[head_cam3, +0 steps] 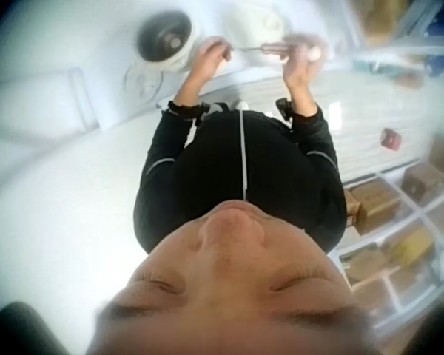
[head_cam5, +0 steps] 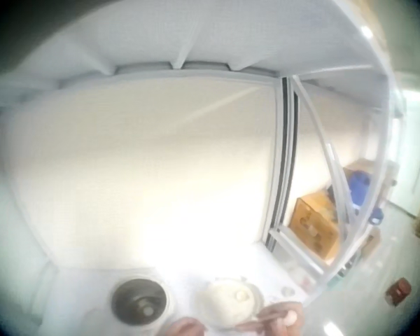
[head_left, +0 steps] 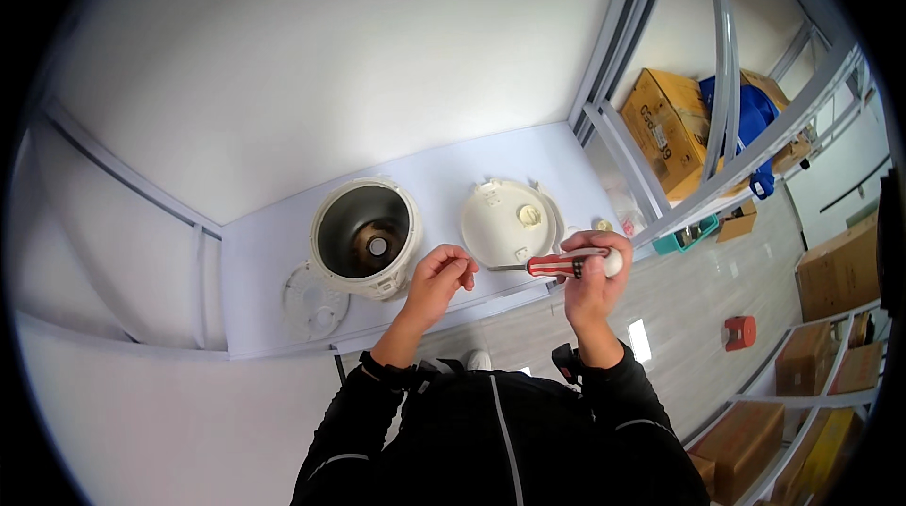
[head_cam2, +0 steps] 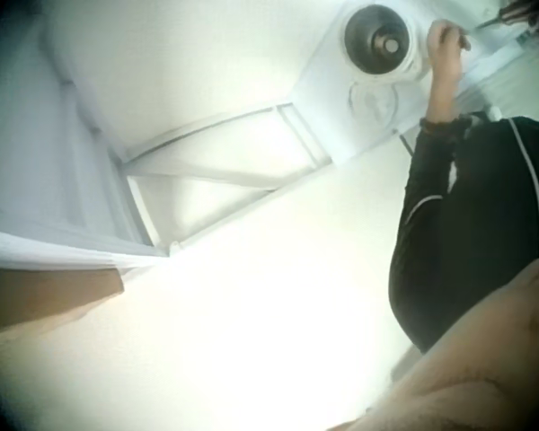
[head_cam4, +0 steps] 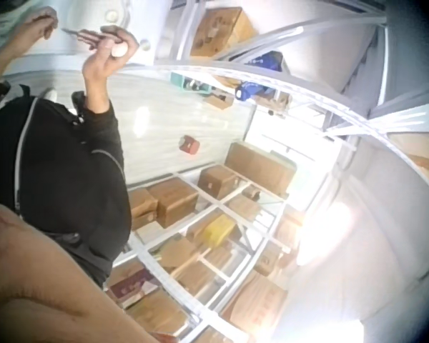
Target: The person uses a screwdriver to remove screws from a white plastic lid and then from a cylindrical container. The person removes the lid and places it aside, then continues to unscrew components inside the container.
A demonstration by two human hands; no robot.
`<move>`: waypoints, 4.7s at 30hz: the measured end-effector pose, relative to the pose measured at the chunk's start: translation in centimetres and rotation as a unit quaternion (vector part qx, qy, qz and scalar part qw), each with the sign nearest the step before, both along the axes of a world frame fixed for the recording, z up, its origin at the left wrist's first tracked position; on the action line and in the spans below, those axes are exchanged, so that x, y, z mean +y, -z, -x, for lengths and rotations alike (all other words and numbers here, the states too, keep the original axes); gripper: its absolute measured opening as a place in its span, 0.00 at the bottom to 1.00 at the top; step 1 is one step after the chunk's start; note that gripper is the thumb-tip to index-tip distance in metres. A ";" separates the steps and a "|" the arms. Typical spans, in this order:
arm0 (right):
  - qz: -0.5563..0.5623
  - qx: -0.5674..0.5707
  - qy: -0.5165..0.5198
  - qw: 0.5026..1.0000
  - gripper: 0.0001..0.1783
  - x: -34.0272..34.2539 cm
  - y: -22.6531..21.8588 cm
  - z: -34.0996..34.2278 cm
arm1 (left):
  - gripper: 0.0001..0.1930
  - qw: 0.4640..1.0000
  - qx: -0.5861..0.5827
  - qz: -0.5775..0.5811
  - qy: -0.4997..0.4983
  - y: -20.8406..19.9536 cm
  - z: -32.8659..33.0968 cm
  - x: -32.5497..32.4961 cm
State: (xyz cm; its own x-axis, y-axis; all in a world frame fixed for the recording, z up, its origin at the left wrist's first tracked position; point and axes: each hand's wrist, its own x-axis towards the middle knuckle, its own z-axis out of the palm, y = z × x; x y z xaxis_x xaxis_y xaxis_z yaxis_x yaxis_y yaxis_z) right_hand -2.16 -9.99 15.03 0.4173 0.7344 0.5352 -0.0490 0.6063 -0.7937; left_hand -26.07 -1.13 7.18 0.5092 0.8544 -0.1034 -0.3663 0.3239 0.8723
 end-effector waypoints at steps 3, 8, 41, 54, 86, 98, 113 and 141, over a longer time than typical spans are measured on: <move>-0.045 0.018 0.007 0.999 0.22 0.2 -1.3 0.7 | 0.06 0.995 -0.088 0.030 0.021 -1.4 0.6 -0.4; -0.089 -0.015 -0.004 0.996 0.27 0.9 -0.7 1.2 | 0.08 0.991 -0.120 0.033 0.047 -2.0 0.2 -0.9; -0.037 0.044 -0.066 0.996 0.23 -0.4 -1.8 2.5 | 0.07 0.985 -0.166 0.049 0.002 -1.3 1.0 -1.7; 0.207 -0.276 -0.169 0.923 0.22 -4.5 -3.6 0.5 | 0.08 0.987 -0.138 -0.015 -0.086 -3.1 2.2 -2.1; 0.315 -0.325 -0.042 0.891 0.28 -12.4 2.5 18.3 | 0.12 0.985 0.022 0.132 -0.110 2.6 10.2 -5.4; 0.285 -0.296 -0.033 0.911 0.28 -12.3 2.9 19.2 | 0.12 0.987 0.025 0.131 -0.093 1.5 10.6 -5.1; 0.373 -0.151 -0.110 0.909 0.28 -11.5 4.7 18.9 | 0.14 0.991 0.014 0.131 -0.012 1.9 11.5 -4.8; 0.438 -0.063 -0.033 0.896 0.21 -11.6 3.1 19.1 | 0.13 0.993 0.016 0.113 0.013 2.1 11.5 -4.8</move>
State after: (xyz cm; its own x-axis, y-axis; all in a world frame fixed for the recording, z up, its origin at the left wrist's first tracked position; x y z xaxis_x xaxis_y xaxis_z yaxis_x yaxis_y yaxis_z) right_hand -21.22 -21.56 11.91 0.3349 0.9164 -0.2193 0.0621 -0.2537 -0.9653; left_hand -37.61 -5.90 5.13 0.5247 0.7936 -0.3079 -0.3283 0.5224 0.7870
